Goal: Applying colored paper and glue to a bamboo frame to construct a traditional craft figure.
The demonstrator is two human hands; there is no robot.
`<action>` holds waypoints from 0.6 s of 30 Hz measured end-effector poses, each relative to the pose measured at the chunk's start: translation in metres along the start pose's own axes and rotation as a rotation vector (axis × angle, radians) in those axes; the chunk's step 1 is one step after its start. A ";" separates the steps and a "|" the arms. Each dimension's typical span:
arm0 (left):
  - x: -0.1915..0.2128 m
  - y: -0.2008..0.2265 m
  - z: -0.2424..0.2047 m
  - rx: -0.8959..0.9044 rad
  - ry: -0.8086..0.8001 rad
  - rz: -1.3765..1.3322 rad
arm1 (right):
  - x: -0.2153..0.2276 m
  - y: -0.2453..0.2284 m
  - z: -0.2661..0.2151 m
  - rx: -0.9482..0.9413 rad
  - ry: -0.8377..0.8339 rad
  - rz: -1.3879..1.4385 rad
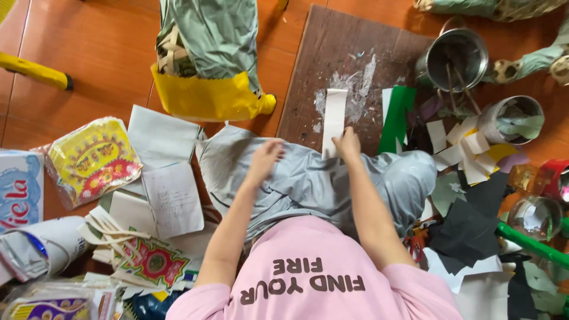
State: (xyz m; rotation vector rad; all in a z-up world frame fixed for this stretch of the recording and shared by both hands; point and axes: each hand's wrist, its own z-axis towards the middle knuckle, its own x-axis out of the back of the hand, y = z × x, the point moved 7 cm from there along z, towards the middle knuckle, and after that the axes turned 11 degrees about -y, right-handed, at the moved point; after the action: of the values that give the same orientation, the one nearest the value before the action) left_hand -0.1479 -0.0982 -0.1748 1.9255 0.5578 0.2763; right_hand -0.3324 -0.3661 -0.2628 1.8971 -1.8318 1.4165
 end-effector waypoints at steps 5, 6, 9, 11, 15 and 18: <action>-0.096 0.016 0.060 -0.147 -0.165 0.359 | 0.005 -0.021 -0.023 -0.109 0.105 -0.088; -0.110 0.027 0.066 -0.206 -0.191 0.410 | 0.005 -0.025 -0.026 -0.165 0.116 -0.101; -0.127 0.045 0.063 -0.297 -0.219 0.454 | -0.019 0.003 0.000 -0.126 0.077 0.059; -0.124 0.063 0.066 -0.296 -0.206 0.476 | -0.039 0.024 0.032 -0.094 0.024 -0.014; -0.125 0.046 0.073 -0.225 -0.223 0.567 | -0.022 -0.005 -0.003 -0.074 0.085 -0.064; -0.132 0.026 0.090 -0.261 -0.191 0.676 | -0.015 -0.014 -0.014 -0.043 0.170 0.067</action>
State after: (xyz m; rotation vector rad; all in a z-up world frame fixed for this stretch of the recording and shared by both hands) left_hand -0.2166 -0.2445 -0.1802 1.8026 -0.2642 0.5552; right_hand -0.3244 -0.3430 -0.2585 1.6537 -1.8451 1.4966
